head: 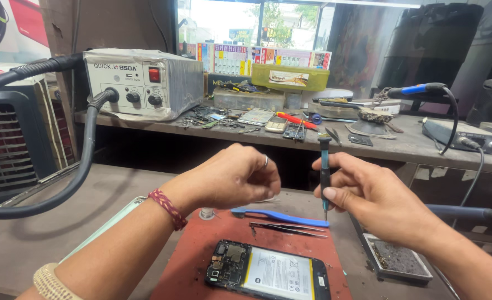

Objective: The person uses a precision screwdriver to remove screws from the back of a smartphone. They carefully unscrew multiple fasteners and place them on the workbench, preparing to open the device.

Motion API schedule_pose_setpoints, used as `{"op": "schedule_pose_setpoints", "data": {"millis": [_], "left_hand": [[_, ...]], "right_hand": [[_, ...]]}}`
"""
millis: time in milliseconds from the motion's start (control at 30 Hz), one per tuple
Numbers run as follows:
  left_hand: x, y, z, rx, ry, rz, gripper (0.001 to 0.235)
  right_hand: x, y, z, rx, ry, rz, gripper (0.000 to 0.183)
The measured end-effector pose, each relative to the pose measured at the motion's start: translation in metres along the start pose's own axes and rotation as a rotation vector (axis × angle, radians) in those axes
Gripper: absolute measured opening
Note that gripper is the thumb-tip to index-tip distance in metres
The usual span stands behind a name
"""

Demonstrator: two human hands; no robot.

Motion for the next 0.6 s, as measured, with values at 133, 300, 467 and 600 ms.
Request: {"op": "schedule_pose_setpoints", "data": {"millis": [133, 300, 467, 600], "left_hand": [[-0.005, 0.011, -0.008, 0.061, -0.045, -0.007, 0.014], [-0.025, 0.031, -0.026, 0.182, -0.097, -0.106, 0.014], [-0.055, 0.044, -0.047, 0.303, -0.064, -0.019, 0.012], [-0.066, 0.052, -0.056, 0.325, -0.095, 0.04, 0.013]], "right_hand": [[-0.001, -0.002, -0.008, -0.008, 0.052, 0.054, 0.049], [-0.017, 0.0, -0.031, 0.152, -0.101, -0.06, 0.05], [-0.024, -0.003, -0.06, 0.214, -0.093, -0.167, 0.047], [-0.03, 0.0, -0.086, 0.227, -0.099, -0.13, 0.046]]}}
Point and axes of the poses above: each hand's wrist, its own z-axis away from the middle knuckle, its own y-axis out of the back of the hand, x = y × z, the point moved 3 cm from there along -z, towards the middle knuckle, and after that the axes turned 1 degree about -z, right-handed, at the moved point
